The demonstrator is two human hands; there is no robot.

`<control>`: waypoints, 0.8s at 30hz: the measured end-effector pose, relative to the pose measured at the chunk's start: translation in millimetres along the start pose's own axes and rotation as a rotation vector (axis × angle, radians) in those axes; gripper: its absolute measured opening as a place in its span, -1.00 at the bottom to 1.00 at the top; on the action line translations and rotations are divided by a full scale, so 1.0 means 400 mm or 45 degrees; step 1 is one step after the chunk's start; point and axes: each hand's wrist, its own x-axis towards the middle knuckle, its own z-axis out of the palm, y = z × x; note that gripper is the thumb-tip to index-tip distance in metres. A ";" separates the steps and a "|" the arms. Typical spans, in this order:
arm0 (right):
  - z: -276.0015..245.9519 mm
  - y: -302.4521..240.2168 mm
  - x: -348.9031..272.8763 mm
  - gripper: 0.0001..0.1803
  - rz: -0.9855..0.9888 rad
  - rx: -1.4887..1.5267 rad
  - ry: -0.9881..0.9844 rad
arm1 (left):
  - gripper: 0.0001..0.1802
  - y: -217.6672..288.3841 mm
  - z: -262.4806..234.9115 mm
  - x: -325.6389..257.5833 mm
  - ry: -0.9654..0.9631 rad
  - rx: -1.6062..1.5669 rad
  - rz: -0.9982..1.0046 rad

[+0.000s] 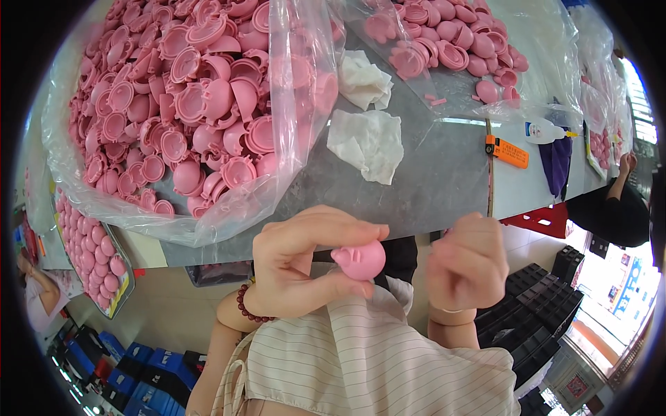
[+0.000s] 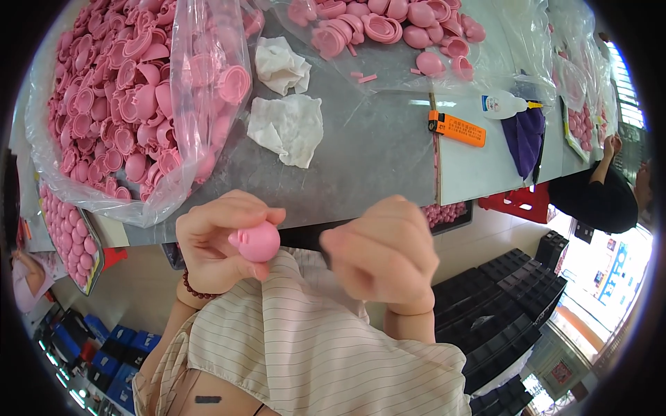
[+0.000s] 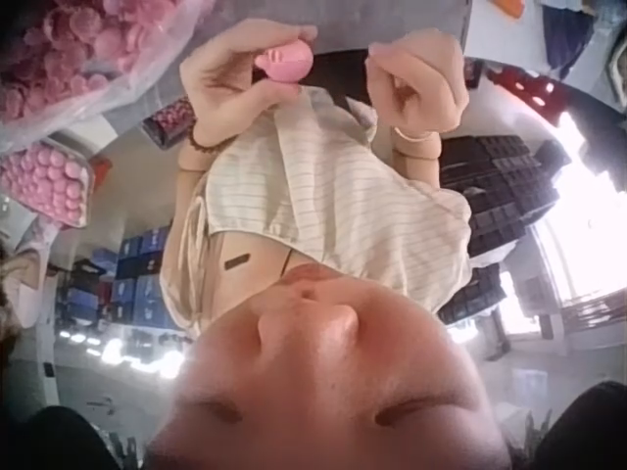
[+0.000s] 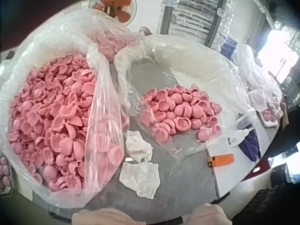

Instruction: Applying glue to pink plastic spherical halves and pressing them together to form a whole sphere, then placing finished parts into a tray.

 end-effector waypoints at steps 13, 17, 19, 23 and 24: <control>-0.141 0.196 0.030 -0.62 0.413 -0.595 0.796 | -0.50 0.011 -0.009 -0.003 -0.032 0.030 0.126; -0.165 0.229 0.041 -0.51 0.613 -0.571 0.595 | -0.50 0.008 -0.006 0.004 -0.086 -0.067 0.070; -0.168 0.239 0.046 -0.49 0.659 -0.540 0.528 | -0.50 0.005 -0.005 0.004 -0.103 -0.148 0.062; -0.179 0.263 0.062 -0.53 0.774 -0.555 0.302 | -0.51 -0.007 -0.005 0.005 -0.122 -0.219 0.097; -0.184 0.270 0.064 -0.55 0.771 -0.585 0.256 | -0.51 -0.008 -0.003 0.001 -0.095 -0.295 0.089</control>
